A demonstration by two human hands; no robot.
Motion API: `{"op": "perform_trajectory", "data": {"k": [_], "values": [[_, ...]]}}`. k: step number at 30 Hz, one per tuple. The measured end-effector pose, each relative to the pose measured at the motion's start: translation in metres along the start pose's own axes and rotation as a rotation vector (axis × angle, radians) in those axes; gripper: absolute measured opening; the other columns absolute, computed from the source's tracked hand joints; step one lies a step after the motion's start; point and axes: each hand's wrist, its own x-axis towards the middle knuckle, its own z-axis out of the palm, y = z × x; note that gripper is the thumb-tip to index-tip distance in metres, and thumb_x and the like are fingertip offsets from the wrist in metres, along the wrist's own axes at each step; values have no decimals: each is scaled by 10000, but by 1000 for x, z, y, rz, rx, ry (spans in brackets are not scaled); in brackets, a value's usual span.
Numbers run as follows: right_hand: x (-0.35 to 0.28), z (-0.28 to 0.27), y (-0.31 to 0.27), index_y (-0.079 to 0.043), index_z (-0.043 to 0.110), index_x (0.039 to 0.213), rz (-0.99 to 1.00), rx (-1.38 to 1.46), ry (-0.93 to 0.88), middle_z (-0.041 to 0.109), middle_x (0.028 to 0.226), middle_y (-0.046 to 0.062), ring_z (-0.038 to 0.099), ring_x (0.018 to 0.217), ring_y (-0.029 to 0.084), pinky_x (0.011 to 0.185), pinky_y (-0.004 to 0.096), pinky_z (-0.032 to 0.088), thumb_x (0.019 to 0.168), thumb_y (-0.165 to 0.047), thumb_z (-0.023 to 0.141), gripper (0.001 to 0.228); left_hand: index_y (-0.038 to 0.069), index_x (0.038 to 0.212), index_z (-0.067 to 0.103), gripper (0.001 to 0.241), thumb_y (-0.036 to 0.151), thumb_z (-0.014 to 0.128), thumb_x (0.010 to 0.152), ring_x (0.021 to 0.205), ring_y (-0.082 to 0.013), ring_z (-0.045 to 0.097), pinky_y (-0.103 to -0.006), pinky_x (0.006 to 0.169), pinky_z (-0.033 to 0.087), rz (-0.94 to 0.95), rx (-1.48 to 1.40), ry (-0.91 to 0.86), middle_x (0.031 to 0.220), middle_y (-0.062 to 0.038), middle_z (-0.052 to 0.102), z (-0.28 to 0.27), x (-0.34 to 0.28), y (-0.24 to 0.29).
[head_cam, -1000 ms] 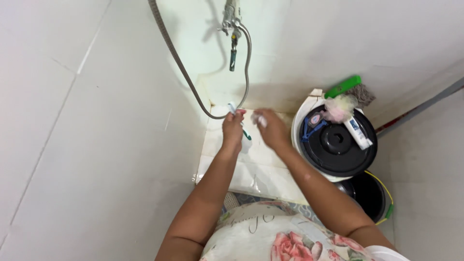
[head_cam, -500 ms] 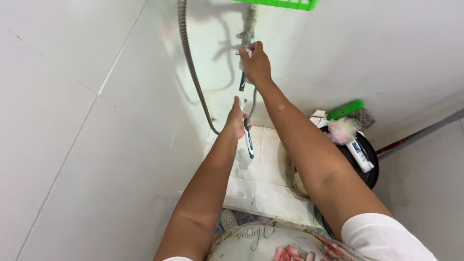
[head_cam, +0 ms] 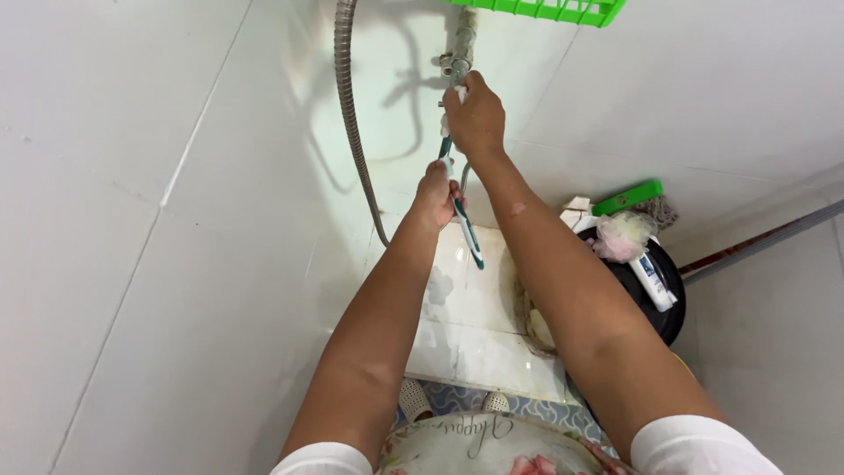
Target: The person cleans several items, including a toothpaste tube, a remote control, a toothbrush, a bottle, and a razor, by wiping them with a damp cloth under a running faucet and then placing them in a green wall-mounted basket or on a black bin lid.
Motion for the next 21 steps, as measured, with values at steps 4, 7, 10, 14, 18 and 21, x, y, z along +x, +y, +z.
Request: {"op": "perform_trajectory", "data": {"k": [4,7,10,14,18,21], "values": [[3,-8,3,-57,622,983,-2,46,-73,728,830,100,706,717,249,687,391,548,940,-345,661,294,199,1248,521,264,348,380,1082,549,-166,402,-389,513,445,28,-46,-5,691,-39,391,11,5,13],[10,-20,-1,-66,670,960,49,-17,-134,730,843,106,688,731,234,694,384,535,903,-393,729,337,243,1267,522,254,316,375,1072,545,-175,410,-363,493,440,26,-54,10,695,-56,399,15,18,20],[16,-27,-8,-102,697,977,276,47,-210,745,842,65,704,720,178,692,350,553,816,-419,772,363,265,1277,518,256,304,367,1074,553,-171,419,-323,488,412,-7,-58,11,714,-52,411,15,28,20],[16,-24,-16,-142,731,992,297,18,-180,755,830,10,722,715,147,696,332,564,754,-420,806,374,241,1299,509,260,261,369,1081,565,-176,432,-300,486,404,-10,-50,0,733,-67,416,15,37,22],[15,-21,-28,-164,769,918,215,-220,-197,738,814,13,688,739,181,680,370,527,788,-442,784,308,236,1309,460,257,274,354,1078,572,-181,429,-305,475,380,-41,-12,45,744,-76,427,15,38,24],[14,-22,-33,-179,753,908,243,-273,-212,727,797,-2,695,734,183,665,369,528,776,-460,769,310,219,1294,451,251,282,349,1074,569,-192,447,-310,469,377,-50,-6,57,746,-93,445,16,38,24]]}}
